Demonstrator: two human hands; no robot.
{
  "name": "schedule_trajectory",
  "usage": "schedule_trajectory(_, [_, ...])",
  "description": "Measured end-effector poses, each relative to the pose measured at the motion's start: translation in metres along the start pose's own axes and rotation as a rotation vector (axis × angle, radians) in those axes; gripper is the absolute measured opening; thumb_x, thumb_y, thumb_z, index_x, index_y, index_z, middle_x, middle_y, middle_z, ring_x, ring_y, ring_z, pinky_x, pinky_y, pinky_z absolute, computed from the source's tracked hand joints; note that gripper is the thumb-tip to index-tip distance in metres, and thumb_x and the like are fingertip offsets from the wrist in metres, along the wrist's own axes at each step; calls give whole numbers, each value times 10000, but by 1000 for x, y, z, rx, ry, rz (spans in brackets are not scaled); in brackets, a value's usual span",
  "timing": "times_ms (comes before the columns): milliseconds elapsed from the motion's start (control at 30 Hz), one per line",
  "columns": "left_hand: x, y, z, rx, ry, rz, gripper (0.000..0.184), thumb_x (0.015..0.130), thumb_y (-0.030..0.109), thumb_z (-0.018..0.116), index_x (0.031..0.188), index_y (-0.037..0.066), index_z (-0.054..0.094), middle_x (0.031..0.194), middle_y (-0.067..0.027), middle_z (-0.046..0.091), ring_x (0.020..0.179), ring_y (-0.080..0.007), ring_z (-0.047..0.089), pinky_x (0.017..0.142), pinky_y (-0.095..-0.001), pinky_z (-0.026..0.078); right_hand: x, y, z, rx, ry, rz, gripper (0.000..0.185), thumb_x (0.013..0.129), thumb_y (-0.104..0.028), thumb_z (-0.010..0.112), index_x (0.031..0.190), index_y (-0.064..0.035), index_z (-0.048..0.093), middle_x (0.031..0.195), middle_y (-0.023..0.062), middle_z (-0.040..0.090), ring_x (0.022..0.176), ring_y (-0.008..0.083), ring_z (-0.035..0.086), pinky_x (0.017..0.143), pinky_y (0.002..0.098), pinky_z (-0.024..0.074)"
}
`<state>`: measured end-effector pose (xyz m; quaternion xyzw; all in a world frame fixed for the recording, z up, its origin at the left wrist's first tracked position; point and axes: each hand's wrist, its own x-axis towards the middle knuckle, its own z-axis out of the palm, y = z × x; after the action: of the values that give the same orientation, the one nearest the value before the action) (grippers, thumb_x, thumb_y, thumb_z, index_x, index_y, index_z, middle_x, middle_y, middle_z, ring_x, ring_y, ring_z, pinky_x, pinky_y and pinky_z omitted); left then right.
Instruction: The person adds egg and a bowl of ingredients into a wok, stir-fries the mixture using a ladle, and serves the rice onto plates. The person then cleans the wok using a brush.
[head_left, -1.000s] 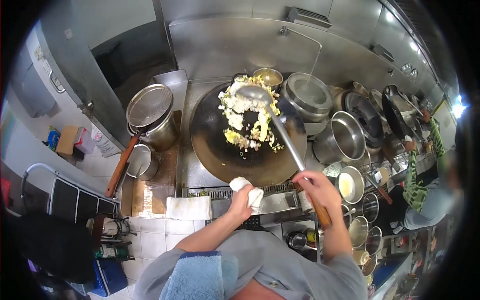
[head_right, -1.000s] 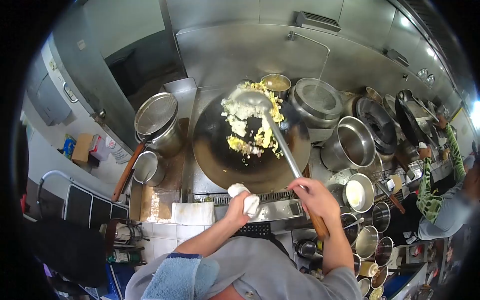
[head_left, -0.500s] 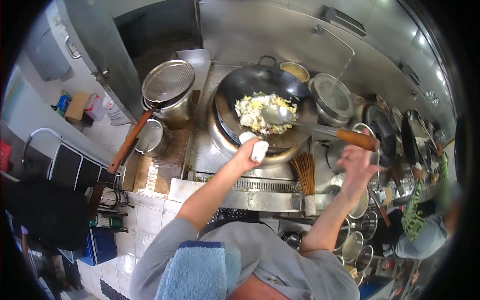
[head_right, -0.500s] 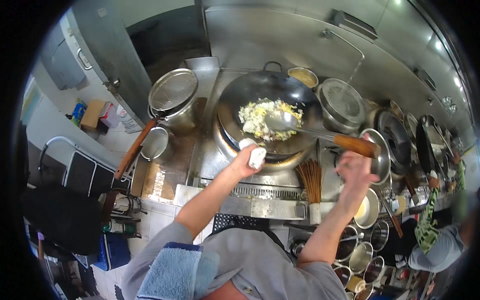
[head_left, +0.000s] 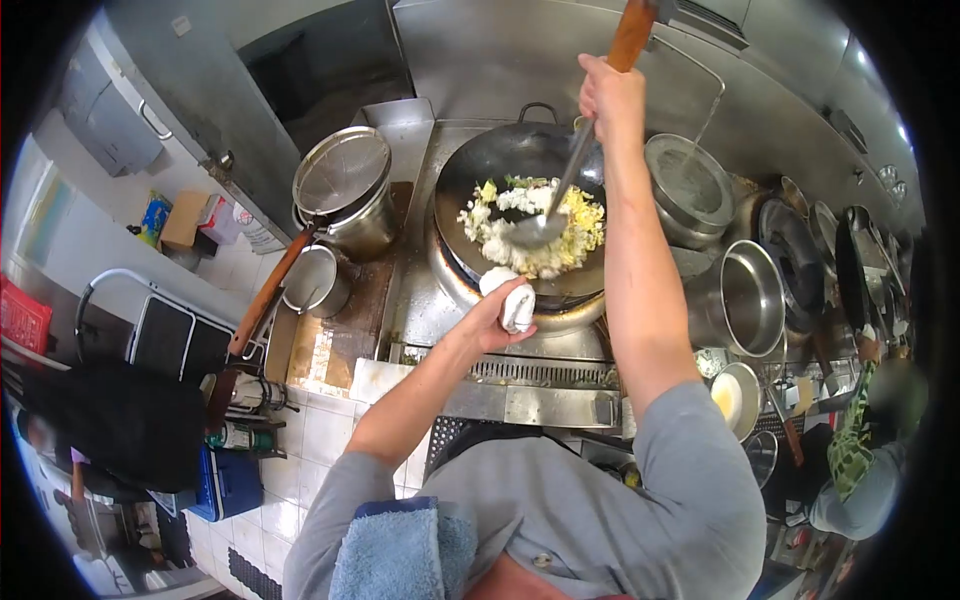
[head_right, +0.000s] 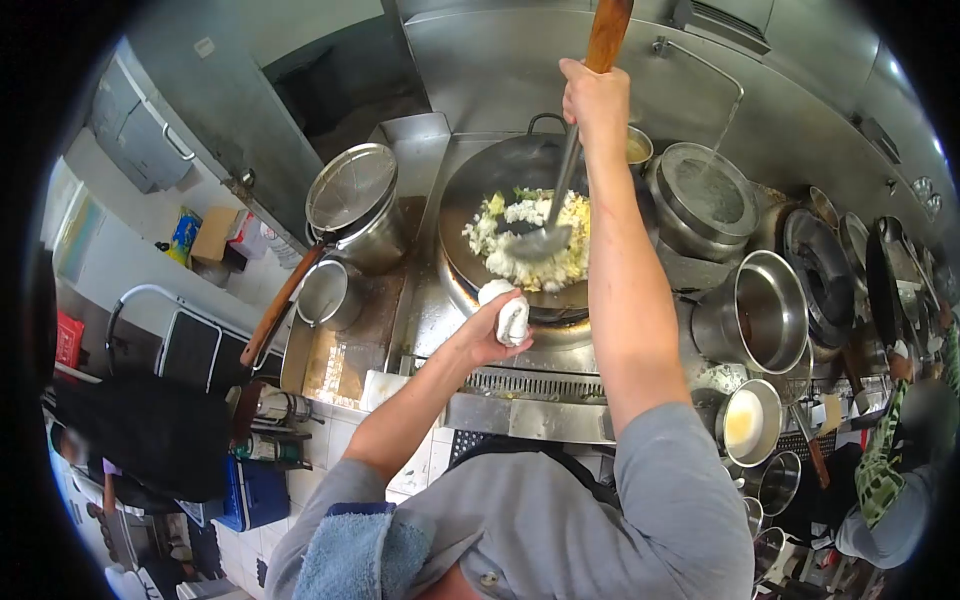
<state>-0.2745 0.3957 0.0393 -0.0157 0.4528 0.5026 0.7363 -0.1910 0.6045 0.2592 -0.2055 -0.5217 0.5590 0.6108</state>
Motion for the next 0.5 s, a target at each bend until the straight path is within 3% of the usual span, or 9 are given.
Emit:
schedule_trajectory(67, [49, 0, -10, -53, -107, 72, 118, 832, 246, 597, 866, 136, 570, 755, -41, 593, 693, -218, 594, 645, -397, 520, -40, -36, -2, -49, 7, 1, 216, 783, -122, 632, 636, -50, 491, 466, -4, 436, 359, 84, 414, 345, 261, 311])
schedule_trajectory(100, [52, -9, 5, -76, 9, 162, 69, 830, 156, 544, 888, 119, 540, 747, -53, 591, 663, -212, 593, 569, -371, 509, -54, -22, 2, -127, 98, -4, 232, 768, -123, 627, 600, -45, 487, 474, 5, 447, 377, 83, 420, 363, 271, 315])
schedule_trajectory(133, [53, -31, 7, -61, -26, 229, 99, 880, 182, 498, 918, 105, 547, 768, -63, 622, 654, -197, 600, 587, -353, 518, -33, 23, -6, -297, 172, -249, 255, 761, -117, 608, 555, -53, 471, 476, 12, 452, 387, 86, 425, 371, 271, 309])
schedule_trajectory(200, [7, -58, 19, -106, 48, 232, 130, 886, 167, 480, 988, 111, 538, 804, -60, 631, 681, -197, 613, 609, -348, 518, 10, 33, -17, -192, 276, -165, 251, 755, -106, 593, 541, -52, 473, 474, 20, 457, 387, 87, 422, 375, 264, 304])
schedule_trajectory(267, [-74, -82, 33, -96, 146, 264, 91, 879, 193, 479, 939, 149, 532, 777, -48, 607, 611, -176, 593, 462, -349, 485, 14, -7, -25, -37, 151, -72, 243, 750, -103, 597, 545, -43, 481, 474, 25, 464, 390, 84, 420, 382, 263, 303])
schedule_trajectory(333, [-90, -86, 39, -107, 120, 328, 101, 882, 208, 476, 943, 160, 541, 771, -44, 614, 610, -175, 598, 452, -352, 484, -20, -59, -22, 44, 58, 0, 233, 749, -101, 599, 549, -41, 496, 487, 30, 486, 389, 76, 413, 388, 258, 302])
schedule_trajectory(367, [-56, -73, 17, -223, 98, 196, 95, 876, 195, 480, 937, 157, 542, 745, -47, 614, 607, -175, 596, 449, -355, 482, -58, -59, -23, -56, 75, -34, 228, 750, -107, 598, 558, -34, 500, 495, 33, 487, 405, 83, 422, 401, 266, 316])
schedule_trajectory(433, [-6, -42, 14, -117, 32, 261, 102, 887, 214, 479, 901, 132, 538, 717, -53, 604, 603, -181, 592, 472, -353, 492, -93, -30, -17, -255, 158, -169, 220, 751, -127, 596, 588, -7, 510, 511, 44, 486, 472, 108, 452, 460, 299, 364])
schedule_trajectory(500, [6, -64, 10, -104, 12, 297, 121, 894, 222, 477, 911, 116, 533, 747, -58, 605, 616, -188, 593, 511, -357, 505, -48, 9, -19, -163, 210, -191, 218, 768, -93, 637, 634, -89, 466, 459, -8, 416, 342, 74, 378, 327, 234, 264])
